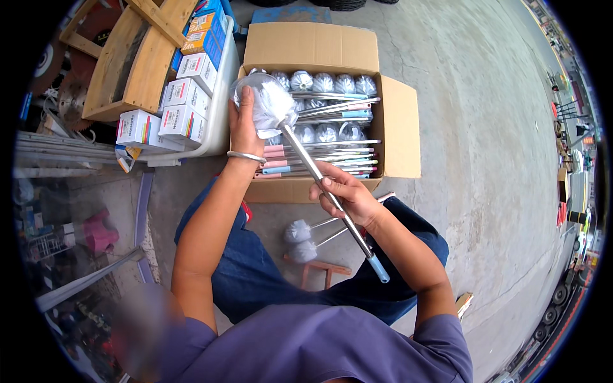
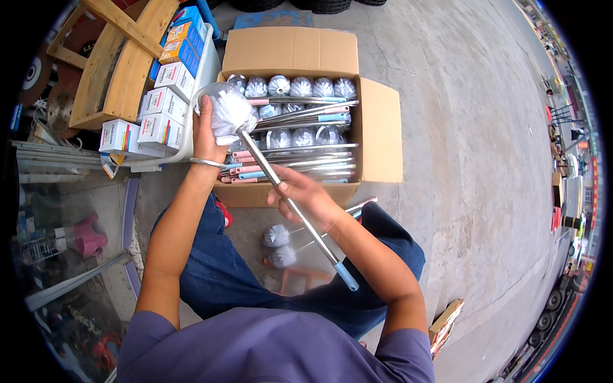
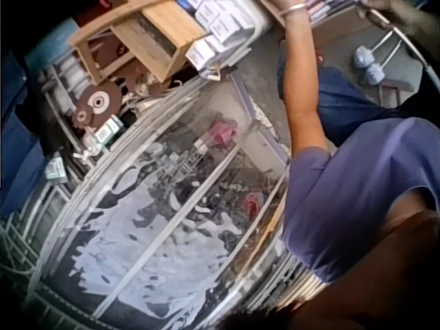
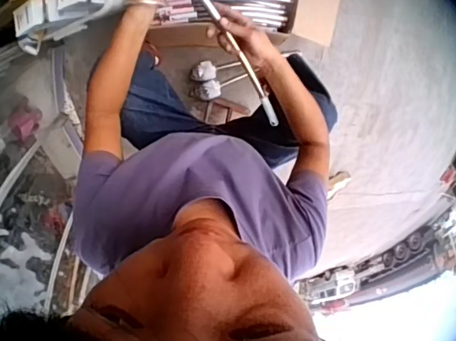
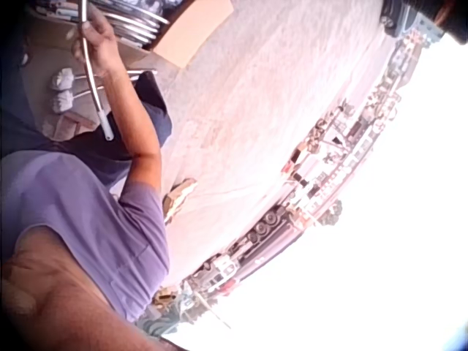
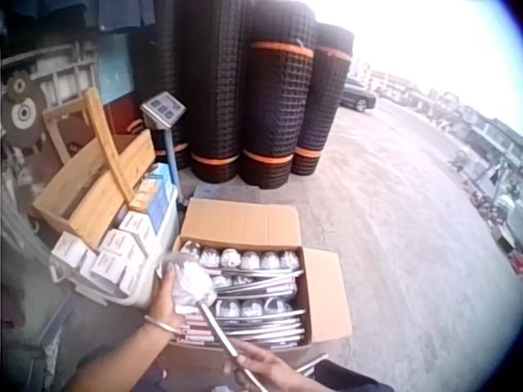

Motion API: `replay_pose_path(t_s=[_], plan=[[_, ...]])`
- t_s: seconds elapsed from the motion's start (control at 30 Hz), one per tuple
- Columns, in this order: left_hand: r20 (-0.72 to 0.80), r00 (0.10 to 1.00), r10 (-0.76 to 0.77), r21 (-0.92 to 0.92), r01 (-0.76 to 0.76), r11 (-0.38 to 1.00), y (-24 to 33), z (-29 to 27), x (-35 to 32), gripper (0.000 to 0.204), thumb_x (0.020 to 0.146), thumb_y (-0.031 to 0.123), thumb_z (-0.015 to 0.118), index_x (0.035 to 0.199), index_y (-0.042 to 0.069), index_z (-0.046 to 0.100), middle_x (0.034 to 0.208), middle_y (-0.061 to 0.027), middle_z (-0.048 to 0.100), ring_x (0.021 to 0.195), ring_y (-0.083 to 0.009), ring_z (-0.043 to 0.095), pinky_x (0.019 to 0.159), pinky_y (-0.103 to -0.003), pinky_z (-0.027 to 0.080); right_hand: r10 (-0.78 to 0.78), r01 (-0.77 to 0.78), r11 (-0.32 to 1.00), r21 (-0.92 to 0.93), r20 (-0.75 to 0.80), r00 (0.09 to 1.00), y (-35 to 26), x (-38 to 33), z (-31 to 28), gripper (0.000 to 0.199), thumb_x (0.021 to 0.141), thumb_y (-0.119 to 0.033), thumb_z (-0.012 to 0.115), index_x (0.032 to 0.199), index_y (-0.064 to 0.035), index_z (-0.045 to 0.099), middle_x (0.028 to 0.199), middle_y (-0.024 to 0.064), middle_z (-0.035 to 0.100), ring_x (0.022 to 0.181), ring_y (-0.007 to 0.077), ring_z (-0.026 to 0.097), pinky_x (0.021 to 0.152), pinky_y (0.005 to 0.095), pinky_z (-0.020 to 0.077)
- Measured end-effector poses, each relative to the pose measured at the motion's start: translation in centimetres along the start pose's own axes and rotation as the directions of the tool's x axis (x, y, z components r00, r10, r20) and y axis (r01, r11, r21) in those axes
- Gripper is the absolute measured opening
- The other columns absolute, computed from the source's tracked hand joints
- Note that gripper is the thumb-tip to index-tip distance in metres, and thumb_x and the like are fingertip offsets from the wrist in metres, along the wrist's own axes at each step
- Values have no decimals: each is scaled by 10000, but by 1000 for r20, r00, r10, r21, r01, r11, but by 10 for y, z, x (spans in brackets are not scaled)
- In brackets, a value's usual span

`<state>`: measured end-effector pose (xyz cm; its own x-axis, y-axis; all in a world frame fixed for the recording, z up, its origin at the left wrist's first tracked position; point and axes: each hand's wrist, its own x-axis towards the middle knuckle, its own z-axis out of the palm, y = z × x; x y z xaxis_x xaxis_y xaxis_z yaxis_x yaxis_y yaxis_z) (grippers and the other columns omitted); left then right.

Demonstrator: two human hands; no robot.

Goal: The person sits on the ground and repeatedly picks up a metal rod and a plastic-wrapped duster head from a cardboard box. They attach the duster head to the rod, then place the assembled duster on the ground beside them. This process is repeated multiple times.

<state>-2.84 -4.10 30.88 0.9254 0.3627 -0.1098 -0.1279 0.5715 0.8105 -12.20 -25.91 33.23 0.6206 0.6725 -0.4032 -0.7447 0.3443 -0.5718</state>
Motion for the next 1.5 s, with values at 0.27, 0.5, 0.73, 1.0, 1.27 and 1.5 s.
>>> replay_pose_path(t_s=[0.27,0.5,0.73,1.0,1.27,1.5], plan=[[28,990,141,130,-144,981,-2,-5,-3,462,915,336,558,1255,58,413,1161,-81,514,1047,-178,531,853,-325,480,148,-149,981,-123,-23,989,-1,-3,10,380,980,-402,371,941,-48,504,535,-47,332,398,49,272,359,207,263],[115,959,259,369,-283,885,0,9,-11,403,915,356,561,1136,28,485,1052,-60,542,965,-128,492,860,-277,406,-664,88,62,-994,25,748,22,10,-4,409,964,-458,373,868,-76,483,504,-37,339,377,71,284,350,245,238],[117,979,168,219,-191,957,3,11,-17,407,906,343,580,1132,16,492,1043,-59,554,944,-120,502,831,-260,418,281,-331,923,196,244,928,7,-5,13,541,930,-587,293,725,-100,411,491,-47,298,347,56,224,322,206,207],[156,981,119,215,-151,965,6,14,-20,432,877,336,626,1141,20,495,1040,-66,558,954,-131,503,833,-265,418,86,-77,976,-202,36,996,10,-6,13,449,959,-484,366,770,-86,450,499,-20,363,378,79,335,354,230,270],[91,967,238,322,-255,912,11,7,-6,423,856,306,661,1107,8,498,1011,-61,568,915,-116,512,802,-248,429,279,-277,960,-34,93,956,-1,-7,19,501,944,-554,299,730,-114,406,481,-35,309,357,56,282,322,221,234],[155,981,115,213,-146,966,12,13,-11,416,846,278,675,1103,5,494,1018,-61,567,918,-118,515,798,-248,431,278,-273,959,-76,70,958,2,-6,16,497,950,-550,290,760,-105,405,492,-26,291,373,69,246,334,222,213]])
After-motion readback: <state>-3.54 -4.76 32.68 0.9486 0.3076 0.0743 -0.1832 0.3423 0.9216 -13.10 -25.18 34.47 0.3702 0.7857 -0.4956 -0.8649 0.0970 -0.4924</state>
